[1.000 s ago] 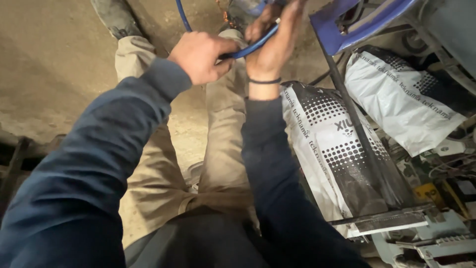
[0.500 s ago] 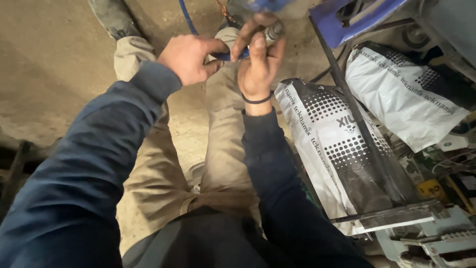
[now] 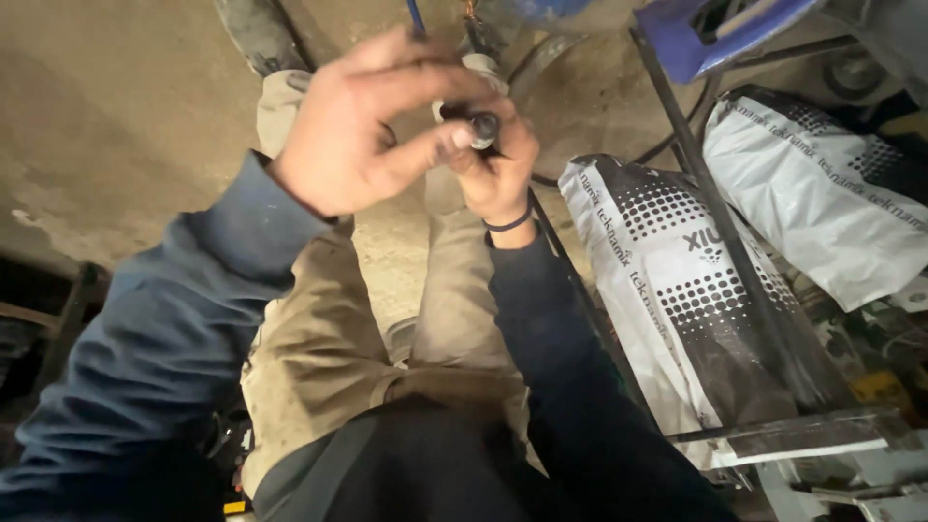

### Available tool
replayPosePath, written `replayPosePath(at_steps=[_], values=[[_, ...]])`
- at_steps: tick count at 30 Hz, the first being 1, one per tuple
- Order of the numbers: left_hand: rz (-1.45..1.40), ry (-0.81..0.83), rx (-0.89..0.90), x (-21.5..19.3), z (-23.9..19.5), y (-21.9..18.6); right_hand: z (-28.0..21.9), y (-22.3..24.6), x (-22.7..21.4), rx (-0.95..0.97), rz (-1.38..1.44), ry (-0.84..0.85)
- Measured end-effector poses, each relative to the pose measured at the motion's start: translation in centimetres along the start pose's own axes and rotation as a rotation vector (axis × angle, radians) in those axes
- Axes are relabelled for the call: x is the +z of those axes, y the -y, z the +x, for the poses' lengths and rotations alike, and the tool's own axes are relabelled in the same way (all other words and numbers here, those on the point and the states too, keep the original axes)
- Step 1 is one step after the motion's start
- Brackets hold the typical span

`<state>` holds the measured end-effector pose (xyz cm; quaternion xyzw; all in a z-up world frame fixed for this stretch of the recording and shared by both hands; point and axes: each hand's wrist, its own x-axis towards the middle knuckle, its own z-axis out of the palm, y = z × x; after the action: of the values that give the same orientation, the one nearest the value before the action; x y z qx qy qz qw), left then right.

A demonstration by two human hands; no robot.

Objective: Inspecting and connecting a gas hose to a cylinder in a workshop.

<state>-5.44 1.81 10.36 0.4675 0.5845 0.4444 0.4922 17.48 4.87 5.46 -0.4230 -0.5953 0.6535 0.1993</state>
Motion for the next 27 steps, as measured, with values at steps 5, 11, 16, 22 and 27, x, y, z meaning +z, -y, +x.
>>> replayPosePath(at_steps=[5,11,16,22,27], values=[[-0.105,0.067,-0.002,0.8,-1.1,0.6,0.2,0.9,-0.3,0.046,-0.062,0.077],[0.063,0.104,0.077,0.4,-1.4,1.0,-1.4,-1.4,-0.5,-0.045,-0.172,0.061],[0.100,0.135,0.151,0.1,-1.2,1.5,-1.9,-1.9,-0.3,-0.051,-0.154,0.044],[-0.057,0.110,0.059,-0.7,-1.6,1.8,-4.0,-3.3,2.4,0.178,0.110,-0.009],[-0.235,0.041,-0.066,-2.0,-2.3,1.9,-11.1,-14.4,6.8,0.362,0.280,-0.168]])
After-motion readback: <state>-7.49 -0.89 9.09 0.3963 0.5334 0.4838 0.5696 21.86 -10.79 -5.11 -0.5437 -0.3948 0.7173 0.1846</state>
